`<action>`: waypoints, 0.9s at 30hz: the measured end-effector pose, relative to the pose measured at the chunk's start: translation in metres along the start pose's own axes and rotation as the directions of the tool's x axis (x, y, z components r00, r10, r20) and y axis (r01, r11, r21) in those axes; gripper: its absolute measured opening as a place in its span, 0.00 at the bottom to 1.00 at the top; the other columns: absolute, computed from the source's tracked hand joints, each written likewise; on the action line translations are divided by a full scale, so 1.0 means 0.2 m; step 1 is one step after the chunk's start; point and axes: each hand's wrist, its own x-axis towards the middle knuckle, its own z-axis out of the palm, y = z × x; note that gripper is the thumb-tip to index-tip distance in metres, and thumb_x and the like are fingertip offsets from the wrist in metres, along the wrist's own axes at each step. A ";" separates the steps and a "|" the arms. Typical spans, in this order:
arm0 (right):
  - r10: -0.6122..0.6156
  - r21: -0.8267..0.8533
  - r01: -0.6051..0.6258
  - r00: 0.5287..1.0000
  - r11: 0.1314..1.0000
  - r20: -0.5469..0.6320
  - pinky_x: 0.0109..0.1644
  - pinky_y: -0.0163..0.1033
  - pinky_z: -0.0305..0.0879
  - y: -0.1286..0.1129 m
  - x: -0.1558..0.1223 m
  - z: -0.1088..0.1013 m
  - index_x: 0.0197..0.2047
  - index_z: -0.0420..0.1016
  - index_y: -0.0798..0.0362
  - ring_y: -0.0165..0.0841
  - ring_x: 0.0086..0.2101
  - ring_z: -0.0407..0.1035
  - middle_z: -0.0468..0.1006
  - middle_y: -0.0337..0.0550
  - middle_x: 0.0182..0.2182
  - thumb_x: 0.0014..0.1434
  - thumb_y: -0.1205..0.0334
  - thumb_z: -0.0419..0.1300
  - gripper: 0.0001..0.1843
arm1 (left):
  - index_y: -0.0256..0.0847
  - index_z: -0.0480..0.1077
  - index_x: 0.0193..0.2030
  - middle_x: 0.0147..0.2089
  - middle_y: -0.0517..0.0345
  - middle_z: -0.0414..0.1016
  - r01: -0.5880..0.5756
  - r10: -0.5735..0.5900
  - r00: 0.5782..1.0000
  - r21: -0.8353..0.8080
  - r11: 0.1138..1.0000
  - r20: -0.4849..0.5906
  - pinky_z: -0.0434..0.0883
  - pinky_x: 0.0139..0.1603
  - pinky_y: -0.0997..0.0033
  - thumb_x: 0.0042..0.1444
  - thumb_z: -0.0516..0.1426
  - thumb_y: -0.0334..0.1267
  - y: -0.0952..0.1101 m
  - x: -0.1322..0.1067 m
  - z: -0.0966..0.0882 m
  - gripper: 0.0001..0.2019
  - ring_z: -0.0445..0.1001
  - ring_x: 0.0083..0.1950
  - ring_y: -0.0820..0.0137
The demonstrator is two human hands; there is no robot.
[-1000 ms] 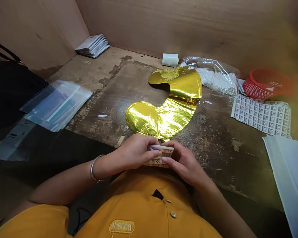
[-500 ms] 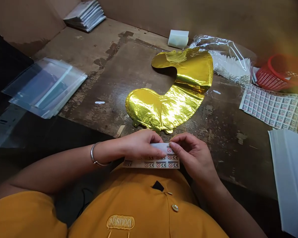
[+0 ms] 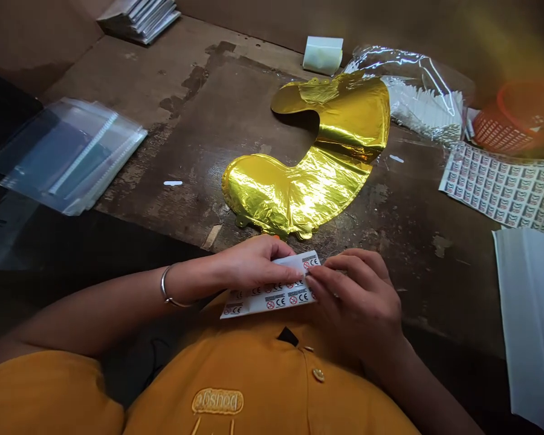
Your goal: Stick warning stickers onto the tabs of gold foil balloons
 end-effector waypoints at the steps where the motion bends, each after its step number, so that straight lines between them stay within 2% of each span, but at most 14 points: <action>1: 0.018 0.000 -0.018 1.000 1.000 0.002 0.43 0.44 0.68 0.00 -0.01 0.01 0.40 0.76 0.51 0.38 0.38 0.67 0.76 0.43 0.32 0.53 0.68 0.67 0.10 | 0.35 0.71 0.32 0.25 0.62 0.67 -0.003 0.003 1.000 -0.013 1.000 0.003 0.59 0.23 0.79 0.52 0.58 0.47 0.00 0.00 0.00 0.14 0.63 0.24 0.77; 7: 0.055 0.000 -0.055 0.998 0.998 0.037 0.42 0.45 0.64 0.00 -0.01 0.01 0.38 0.78 0.53 0.37 0.36 0.67 0.77 0.43 0.31 0.55 0.68 0.66 0.06 | 0.35 0.71 0.32 0.26 0.62 0.66 -0.028 0.029 0.999 -0.056 0.998 0.014 0.59 0.24 0.78 0.52 0.58 0.47 -0.01 0.01 0.01 0.15 0.62 0.24 0.77; 14: 0.061 -0.027 -0.059 0.994 0.998 0.091 0.42 0.44 0.61 -0.01 0.00 -0.01 0.39 0.78 0.54 0.36 0.36 0.66 0.77 0.44 0.31 0.58 0.66 0.64 0.05 | 0.34 0.71 0.32 0.25 0.63 0.66 -0.071 0.079 0.990 0.063 0.995 -0.119 0.59 0.25 0.78 0.55 0.56 0.41 0.00 0.00 0.05 0.11 0.63 0.27 0.76; 22: 0.068 -0.004 -0.068 0.988 0.998 0.138 0.40 0.43 0.59 -0.01 0.02 -0.01 0.35 0.77 0.53 0.35 0.35 0.65 0.77 0.41 0.30 0.59 0.67 0.62 0.02 | 0.35 0.71 0.31 0.26 0.63 0.66 -0.181 0.230 0.957 0.255 0.950 -0.175 0.60 0.30 0.76 0.60 0.54 0.40 0.02 -0.03 0.09 0.12 0.62 0.29 0.76; 27: 0.075 -0.001 -0.075 0.990 0.997 0.116 0.39 0.43 0.59 -0.01 0.03 0.01 0.30 0.75 0.52 0.34 0.33 0.66 0.77 0.40 0.27 0.57 0.69 0.62 0.05 | 0.36 0.68 0.28 0.25 0.65 0.64 -0.188 0.247 0.952 0.291 0.938 -0.179 0.58 0.28 0.77 0.60 0.54 0.39 0.03 -0.03 0.10 0.11 0.60 0.29 0.77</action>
